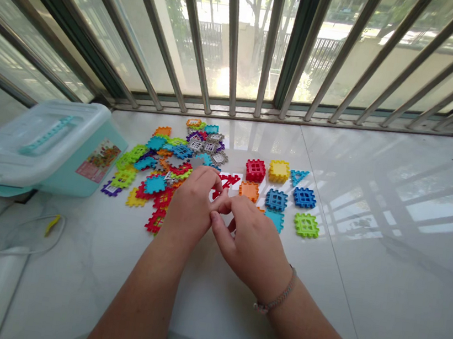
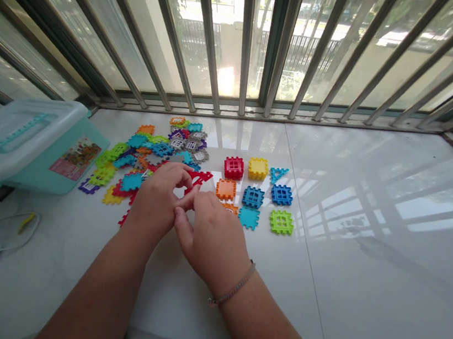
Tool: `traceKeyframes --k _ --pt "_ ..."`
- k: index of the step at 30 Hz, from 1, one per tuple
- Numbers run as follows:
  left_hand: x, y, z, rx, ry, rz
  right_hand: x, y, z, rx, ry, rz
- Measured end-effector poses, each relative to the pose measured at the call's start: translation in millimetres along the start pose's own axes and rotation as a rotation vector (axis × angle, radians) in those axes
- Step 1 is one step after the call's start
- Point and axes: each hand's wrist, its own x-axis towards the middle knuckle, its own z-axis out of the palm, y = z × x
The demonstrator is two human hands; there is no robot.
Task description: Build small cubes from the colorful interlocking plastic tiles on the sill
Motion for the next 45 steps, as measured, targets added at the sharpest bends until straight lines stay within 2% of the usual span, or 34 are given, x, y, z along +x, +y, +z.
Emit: traceKeyframes --k 8,15,36,45 --pt "-0.3 -1.9 2.9 -0.011 0.019 0.013 0.1 -0.1 -1.7 -0.019 -0.018 -0.06" --pt "0.3 -1.9 1.3 -0.008 0.021 0.021 -0.3 -0.2 -1.9 -0.01 -0.013 -0.044" --pt "-2.3 -2.8 2.1 0.0 0.011 0.028 2.1 -0.7 0.0 0.092 0.095 -0.137" --pt "-1.0 -2.2 3.4 0.007 0.018 0.034 -0.2 2.0 2.5 0.116 0.035 -0.153"
